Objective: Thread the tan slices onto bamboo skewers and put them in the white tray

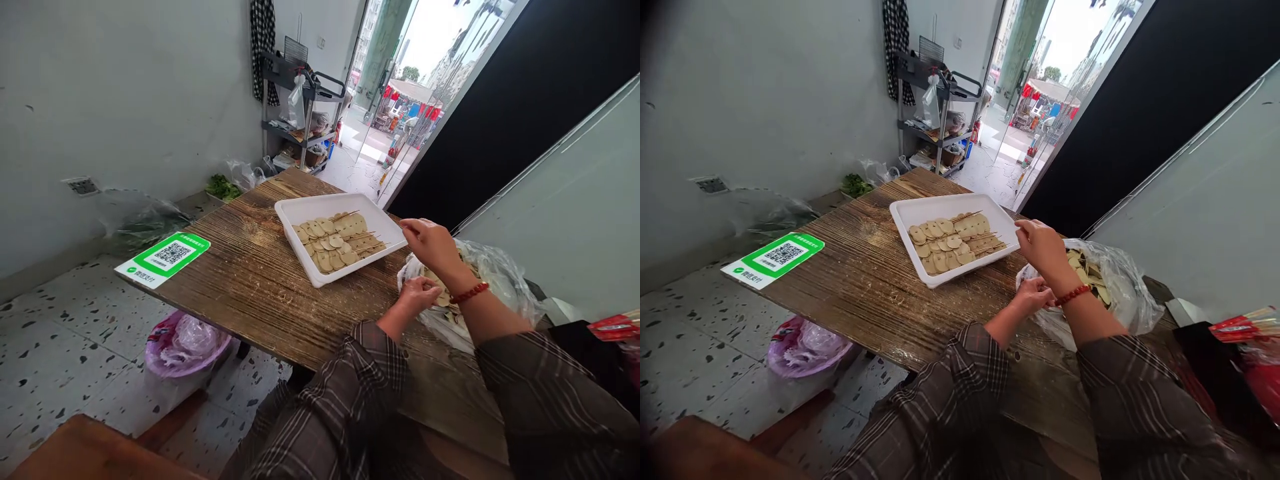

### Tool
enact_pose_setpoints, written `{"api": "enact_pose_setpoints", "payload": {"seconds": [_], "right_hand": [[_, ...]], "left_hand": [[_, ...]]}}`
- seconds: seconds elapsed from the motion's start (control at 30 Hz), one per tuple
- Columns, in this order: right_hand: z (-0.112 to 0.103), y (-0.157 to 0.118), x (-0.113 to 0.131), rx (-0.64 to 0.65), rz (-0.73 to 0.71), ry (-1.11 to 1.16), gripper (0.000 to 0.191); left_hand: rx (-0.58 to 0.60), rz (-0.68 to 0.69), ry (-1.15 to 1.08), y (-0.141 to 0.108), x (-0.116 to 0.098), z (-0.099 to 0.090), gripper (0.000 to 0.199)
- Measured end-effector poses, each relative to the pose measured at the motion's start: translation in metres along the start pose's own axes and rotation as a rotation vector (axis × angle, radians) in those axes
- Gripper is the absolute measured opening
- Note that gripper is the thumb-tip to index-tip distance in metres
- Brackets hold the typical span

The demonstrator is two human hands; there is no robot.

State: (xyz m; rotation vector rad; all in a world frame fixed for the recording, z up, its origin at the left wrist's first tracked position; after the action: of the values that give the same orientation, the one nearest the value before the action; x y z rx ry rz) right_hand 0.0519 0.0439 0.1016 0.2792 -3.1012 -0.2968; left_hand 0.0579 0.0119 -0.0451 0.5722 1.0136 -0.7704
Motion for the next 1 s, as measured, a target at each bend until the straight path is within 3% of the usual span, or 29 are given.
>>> {"api": "enact_pose_setpoints", "payload": {"seconds": [0.13, 0.33, 0.5, 0.63, 0.73, 0.87, 1.0], "right_hand": [[0.006, -0.05, -0.052, -0.056, 0.058, 0.061, 0.035], [0.024, -0.143, -0.139, -0.016, 0.318, 0.097, 0.036], [0.034, -0.213, -0.178, -0.025, 0.433, 0.159, 0.034], [0.037, -0.248, -0.187, -0.003, 0.467, 0.214, 0.029], [0.042, -0.261, -0.181, 0.046, 0.383, 0.276, 0.026], [0.052, -0.263, -0.165, 0.079, 0.221, 0.376, 0.022], [0.061, -0.249, -0.149, 0.097, 0.179, 0.366, 0.021]], "left_hand": [[-0.117, -0.061, 0.017, -0.001, 0.003, -0.002, 0.016], [-0.115, -0.055, -0.004, -0.008, -0.01, 0.001, 0.013], [-0.087, 0.003, 0.008, -0.013, -0.024, -0.001, 0.018], [-0.072, 0.037, 0.012, -0.011, -0.028, -0.006, 0.024], [-0.068, 0.033, 0.036, -0.012, -0.029, -0.008, 0.027], [-0.095, 0.026, 0.083, -0.014, -0.031, -0.007, 0.03], [-0.113, 0.011, 0.102, -0.014, -0.033, -0.007, 0.03]]}}
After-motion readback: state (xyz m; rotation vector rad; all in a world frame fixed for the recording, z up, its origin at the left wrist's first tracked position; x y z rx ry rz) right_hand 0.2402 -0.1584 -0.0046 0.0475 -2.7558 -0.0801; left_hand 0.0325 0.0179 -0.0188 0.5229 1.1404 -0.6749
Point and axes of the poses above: each hand's wrist, its own y-axis towards the middle knuckle, its own z-axis out of the palm, x = y × z, the point moved 2 cm from there along y, towards the middle knuckle, and after that the axes turned 13 degrees about x, right-handed, at the moved point
